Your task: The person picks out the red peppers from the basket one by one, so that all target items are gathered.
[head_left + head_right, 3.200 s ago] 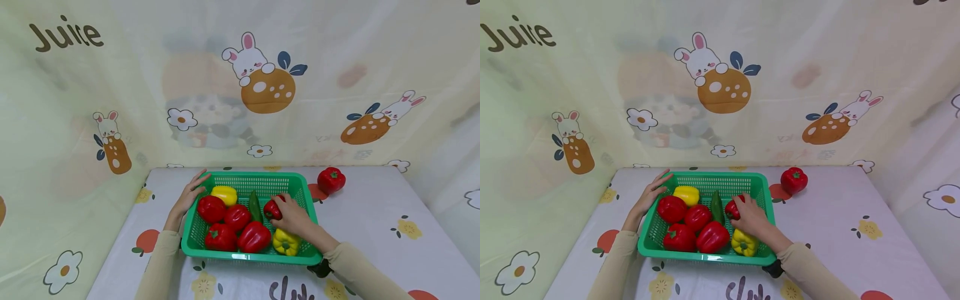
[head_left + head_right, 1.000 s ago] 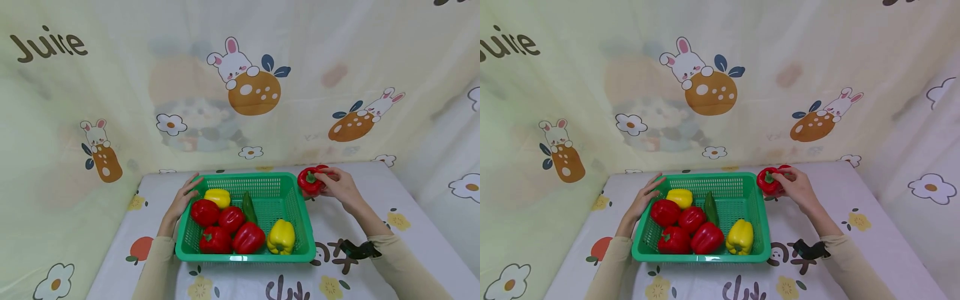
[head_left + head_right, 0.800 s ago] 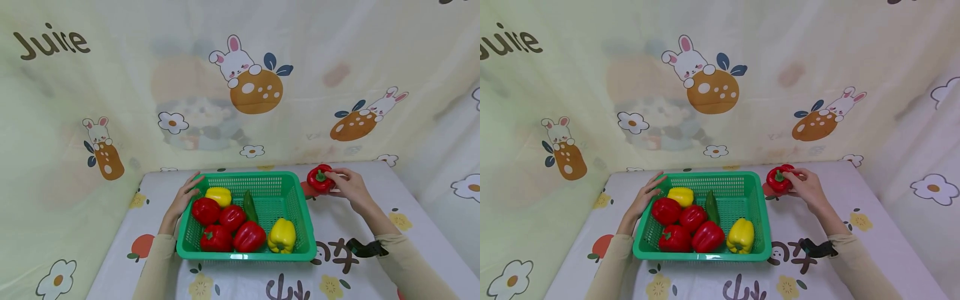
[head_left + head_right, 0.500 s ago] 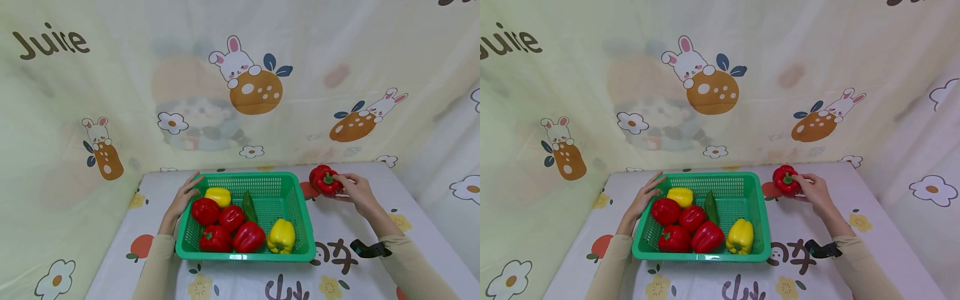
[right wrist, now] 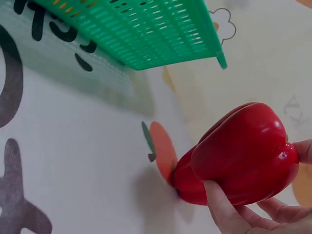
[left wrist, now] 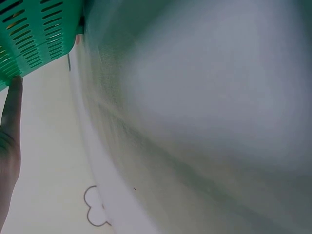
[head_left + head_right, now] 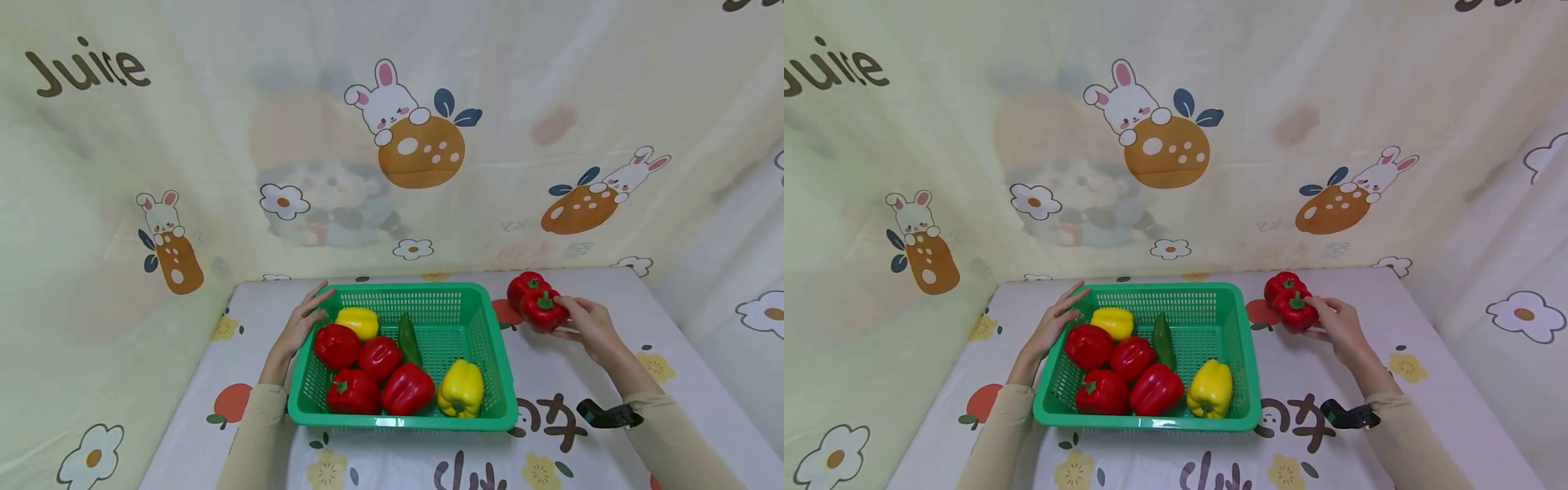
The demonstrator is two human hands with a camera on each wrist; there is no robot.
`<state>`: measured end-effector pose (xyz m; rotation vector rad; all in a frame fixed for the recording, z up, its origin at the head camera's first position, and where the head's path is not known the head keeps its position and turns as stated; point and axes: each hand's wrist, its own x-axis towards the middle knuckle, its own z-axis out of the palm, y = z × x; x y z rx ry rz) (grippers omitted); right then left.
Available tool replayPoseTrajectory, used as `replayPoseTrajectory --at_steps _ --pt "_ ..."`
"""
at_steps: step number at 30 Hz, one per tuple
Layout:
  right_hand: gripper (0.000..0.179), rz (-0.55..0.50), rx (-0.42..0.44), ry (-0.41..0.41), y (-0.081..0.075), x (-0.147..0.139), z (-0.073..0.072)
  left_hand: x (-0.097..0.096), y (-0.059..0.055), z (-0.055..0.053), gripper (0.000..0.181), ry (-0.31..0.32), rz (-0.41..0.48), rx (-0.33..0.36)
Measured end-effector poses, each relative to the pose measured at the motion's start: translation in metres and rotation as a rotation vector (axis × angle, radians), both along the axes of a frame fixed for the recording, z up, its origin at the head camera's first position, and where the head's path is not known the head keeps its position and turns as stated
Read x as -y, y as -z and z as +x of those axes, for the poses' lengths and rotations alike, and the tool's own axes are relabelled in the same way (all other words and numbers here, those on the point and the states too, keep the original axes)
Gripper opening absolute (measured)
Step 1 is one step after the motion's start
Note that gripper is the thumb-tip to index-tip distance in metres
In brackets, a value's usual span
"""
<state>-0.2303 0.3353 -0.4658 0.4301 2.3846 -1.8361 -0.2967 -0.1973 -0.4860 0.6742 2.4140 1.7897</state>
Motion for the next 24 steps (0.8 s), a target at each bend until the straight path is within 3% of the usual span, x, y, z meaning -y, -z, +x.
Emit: replayPoseTrajectory --at_steps 24 --pt "0.077 -0.078 0.073 0.04 0.028 -0.014 0.0 -0.001 -0.004 0.002 0.045 0.005 -0.006 0.013"
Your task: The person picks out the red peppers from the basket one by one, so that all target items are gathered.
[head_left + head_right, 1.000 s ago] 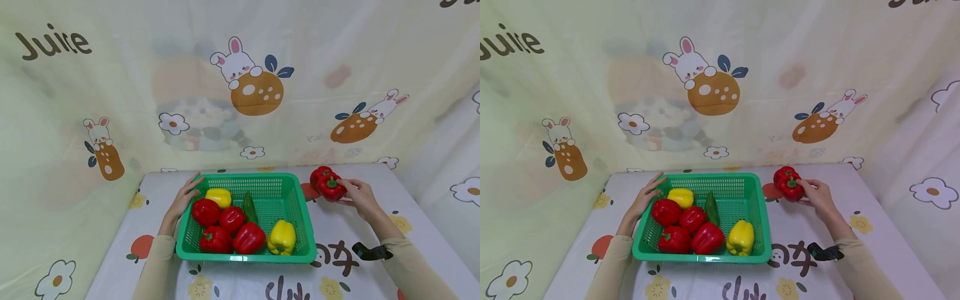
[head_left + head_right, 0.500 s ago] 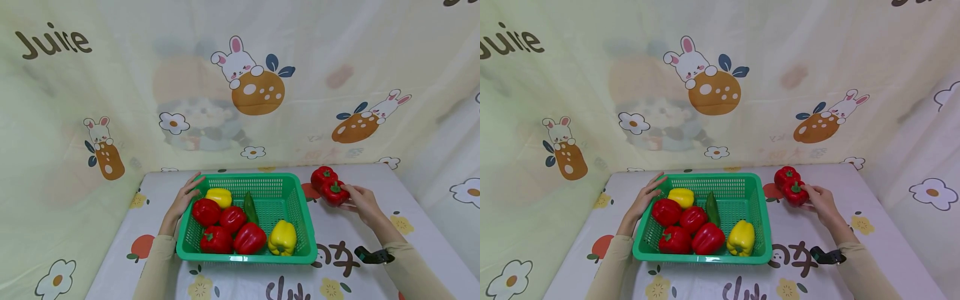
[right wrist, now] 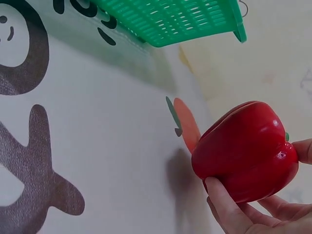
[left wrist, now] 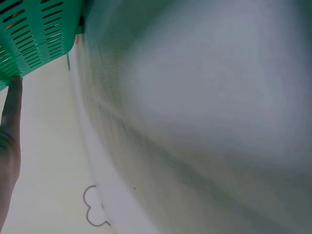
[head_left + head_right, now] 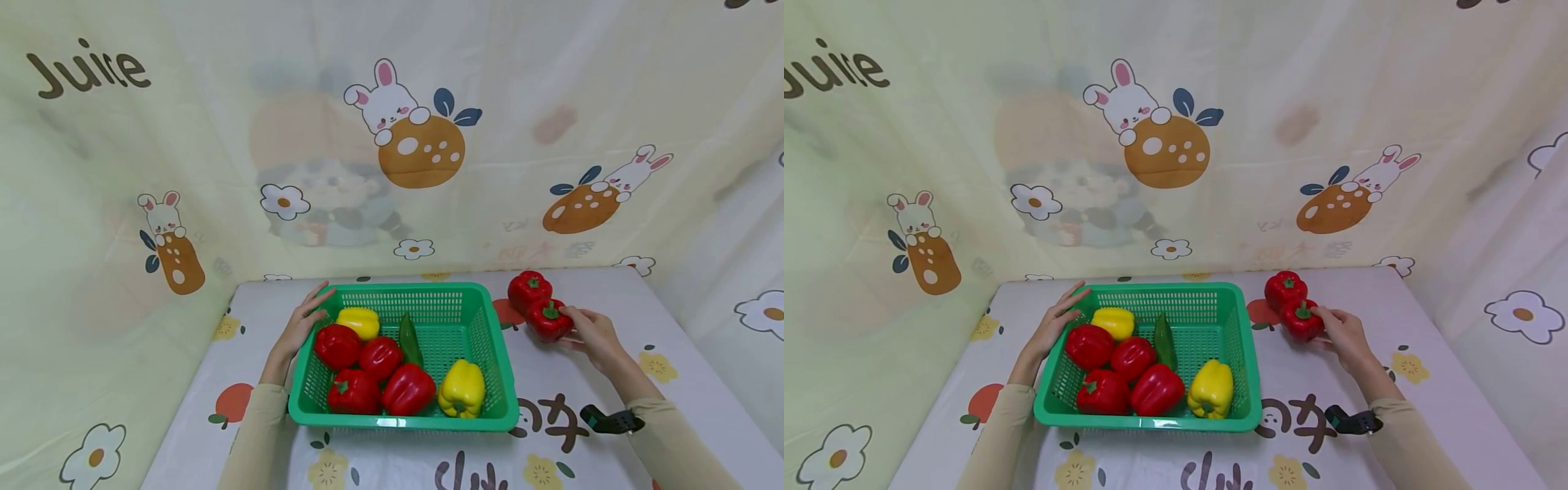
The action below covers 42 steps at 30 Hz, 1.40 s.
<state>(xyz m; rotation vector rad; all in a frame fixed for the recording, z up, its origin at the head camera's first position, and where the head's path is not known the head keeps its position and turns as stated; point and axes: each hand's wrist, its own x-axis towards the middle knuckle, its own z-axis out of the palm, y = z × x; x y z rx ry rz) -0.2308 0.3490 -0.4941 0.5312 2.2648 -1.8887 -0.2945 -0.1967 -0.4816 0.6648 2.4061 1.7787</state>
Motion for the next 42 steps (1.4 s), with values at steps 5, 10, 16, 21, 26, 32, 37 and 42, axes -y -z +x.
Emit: replayPoseTrajectory --at_steps 5,10,16,21,26,32,37,42 --pt "0.077 0.026 0.002 -0.002 0.003 -0.001 0.001 0.0 0.001 -0.001 0.045 0.003 0.003 -0.004" --pt "0.077 0.057 0.021 0.012 0.007 -0.001 0.002 0.0 0.001 -0.001 0.045 0.002 0.002 -0.003" --pt "0.076 0.051 0.041 0.03 0.012 -0.001 0.003 0.001 0.002 -0.002 0.045 0.006 0.007 -0.003" --pt "0.075 0.091 0.044 0.023 0.01 -0.002 0.003 0.001 0.003 -0.002 0.045 0.011 0.011 0.001" --pt "0.073 0.191 0.032 -0.005 0.005 -0.003 0.002 0.001 0.002 -0.002 0.046 0.01 0.01 0.005" --pt "0.073 0.358 -0.051 -0.092 -0.006 -0.009 0.003 0.0 -0.001 0.0 0.045 0.007 0.009 0.008" --pt "0.071 0.51 -0.137 -0.12 -0.025 -0.002 0.005 -0.001 -0.001 0.001 0.045 0.01 0.014 0.01" --pt "0.067 0.574 -0.2 -0.138 -0.049 0.018 0.011 0.0 0.0 0.0 0.045 0.011 0.014 0.006"
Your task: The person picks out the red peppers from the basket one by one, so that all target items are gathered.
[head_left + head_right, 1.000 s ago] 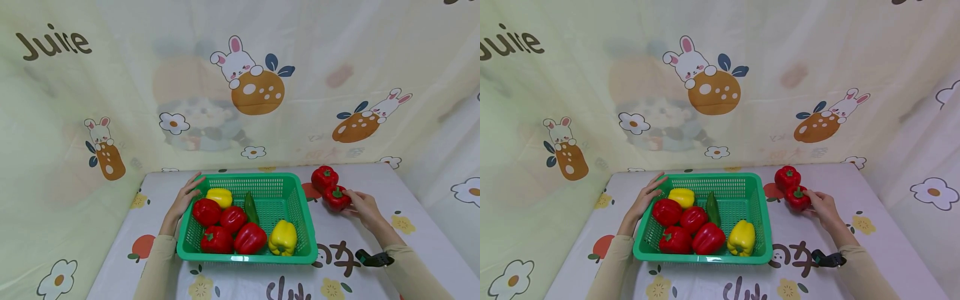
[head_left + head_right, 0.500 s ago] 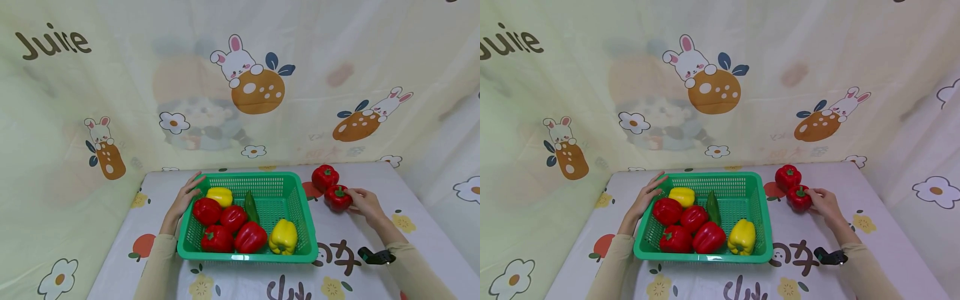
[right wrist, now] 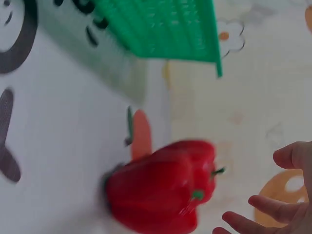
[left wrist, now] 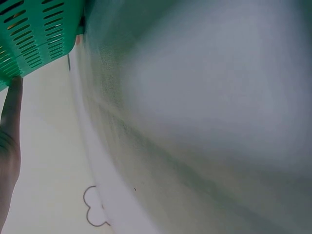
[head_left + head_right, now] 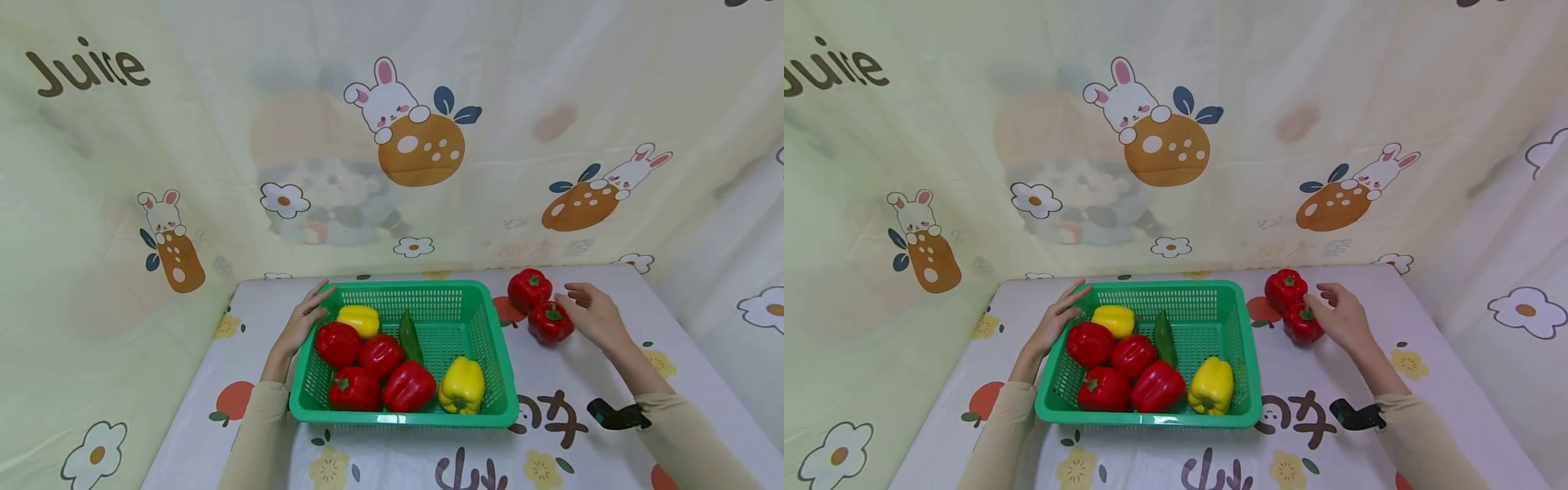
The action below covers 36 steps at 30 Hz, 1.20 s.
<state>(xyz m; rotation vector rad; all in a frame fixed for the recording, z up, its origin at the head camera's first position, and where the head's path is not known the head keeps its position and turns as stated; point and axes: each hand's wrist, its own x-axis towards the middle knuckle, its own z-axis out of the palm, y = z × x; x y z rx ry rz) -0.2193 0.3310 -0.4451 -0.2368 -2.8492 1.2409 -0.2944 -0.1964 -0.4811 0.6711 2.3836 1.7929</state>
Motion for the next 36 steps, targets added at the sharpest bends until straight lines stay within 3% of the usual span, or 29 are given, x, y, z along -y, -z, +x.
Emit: replayPoseTrajectory --at_steps 11,18,27,36 --pt "0.057 -0.017 -0.126 -0.158 -0.028 0.06 0.01 -0.001 -0.003 0.002 0.045 -0.007 -0.009 -0.001" --pt "0.054 -0.086 -0.141 -0.267 -0.034 0.098 0.015 0.0 -0.004 0.002 0.045 -0.007 -0.006 0.007" --pt "0.048 -0.143 -0.152 -0.416 -0.027 0.16 0.021 -0.001 -0.004 0.001 0.046 -0.01 -0.017 0.009" --pt "0.053 -0.209 -0.058 -0.567 -0.009 0.237 0.038 -0.001 -0.005 0.001 0.046 -0.009 -0.006 0.013"
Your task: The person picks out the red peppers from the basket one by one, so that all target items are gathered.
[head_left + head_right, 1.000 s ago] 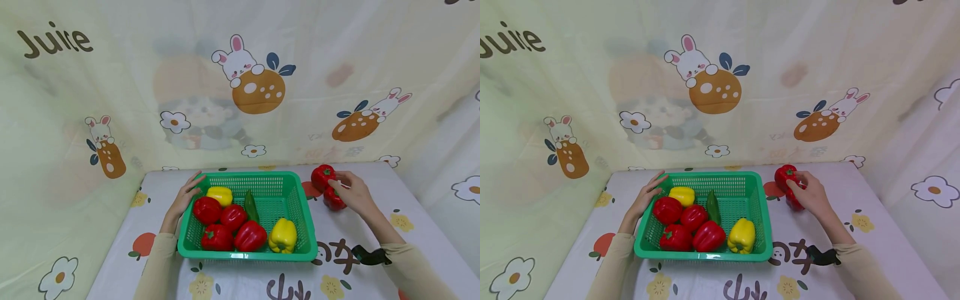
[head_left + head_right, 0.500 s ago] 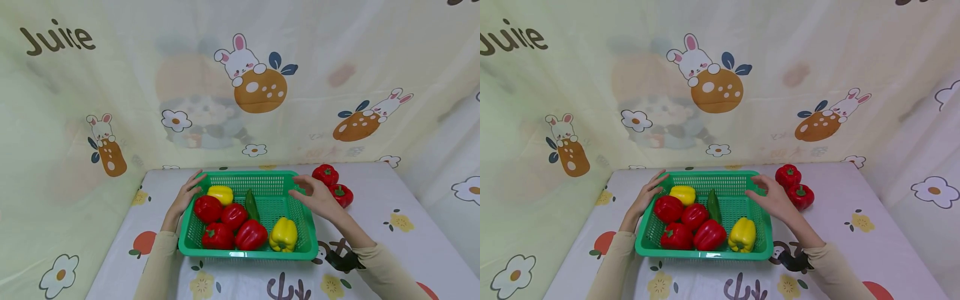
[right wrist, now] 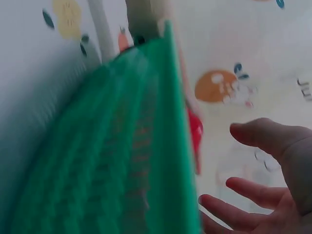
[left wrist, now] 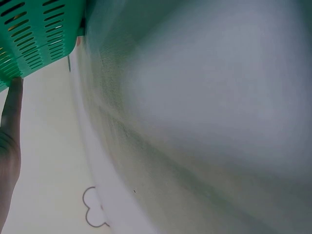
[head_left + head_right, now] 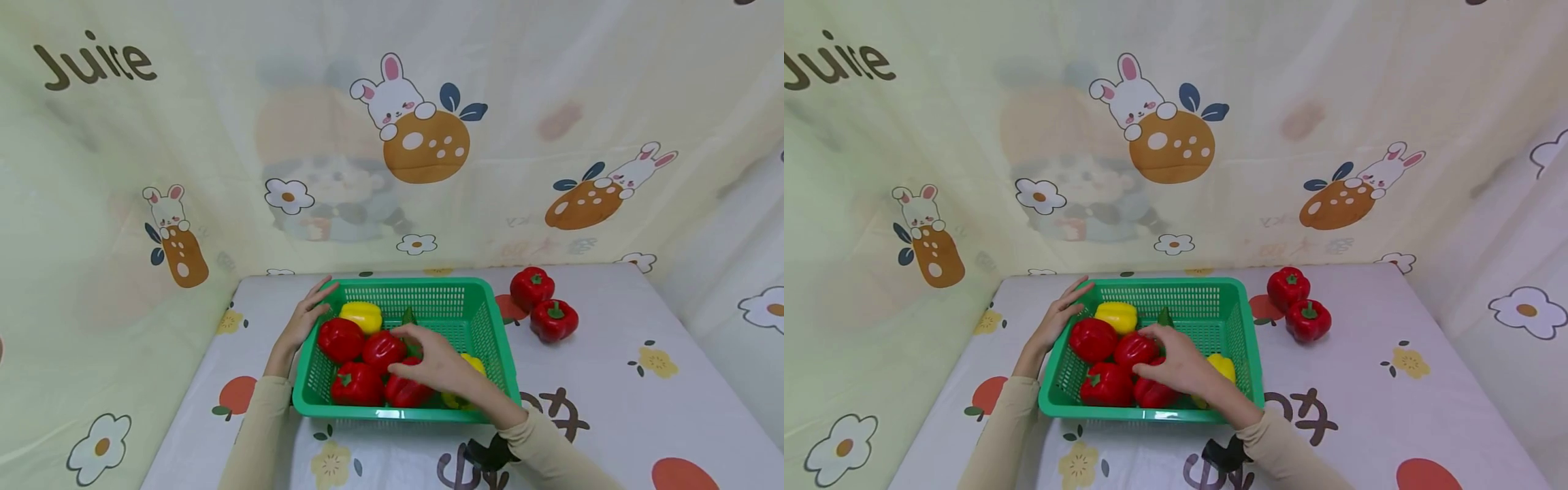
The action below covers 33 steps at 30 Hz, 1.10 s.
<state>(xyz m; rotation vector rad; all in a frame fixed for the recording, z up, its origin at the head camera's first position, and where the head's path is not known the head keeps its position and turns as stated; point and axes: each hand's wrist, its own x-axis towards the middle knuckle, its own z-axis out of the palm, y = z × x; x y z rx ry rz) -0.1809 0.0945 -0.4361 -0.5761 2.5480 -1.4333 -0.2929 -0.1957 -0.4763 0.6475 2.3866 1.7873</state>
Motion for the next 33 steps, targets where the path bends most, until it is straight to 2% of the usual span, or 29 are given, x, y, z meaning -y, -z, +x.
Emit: replayPoseTrajectory --at_steps 4,7,12,18,24,33 --pt "0.057 0.035 -0.029 -0.106 0.007 0.025 0.006 0.0 0.0 0.0 0.046 -0.008 0.002 0.008" --pt "0.061 0.128 -0.069 -0.152 0.008 0.038 0.007 0.0 0.0 0.0 0.046 -0.012 0.001 0.006" --pt "0.066 0.299 -0.082 -0.172 0.006 0.055 0.005 -0.001 -0.001 0.0 0.046 -0.008 0.005 -0.006" --pt "0.066 0.438 -0.086 -0.182 0.008 0.069 0.0 0.0 0.001 0.0 0.046 -0.017 0.004 0.015" --pt "0.065 0.456 -0.035 -0.198 0.013 0.072 -0.003 -0.001 0.004 -0.001 0.046 -0.009 0.008 0.022" --pt "0.066 0.406 -0.031 -0.178 0.014 0.07 -0.005 0.0 0.004 -0.002 0.046 -0.015 0.003 0.019"
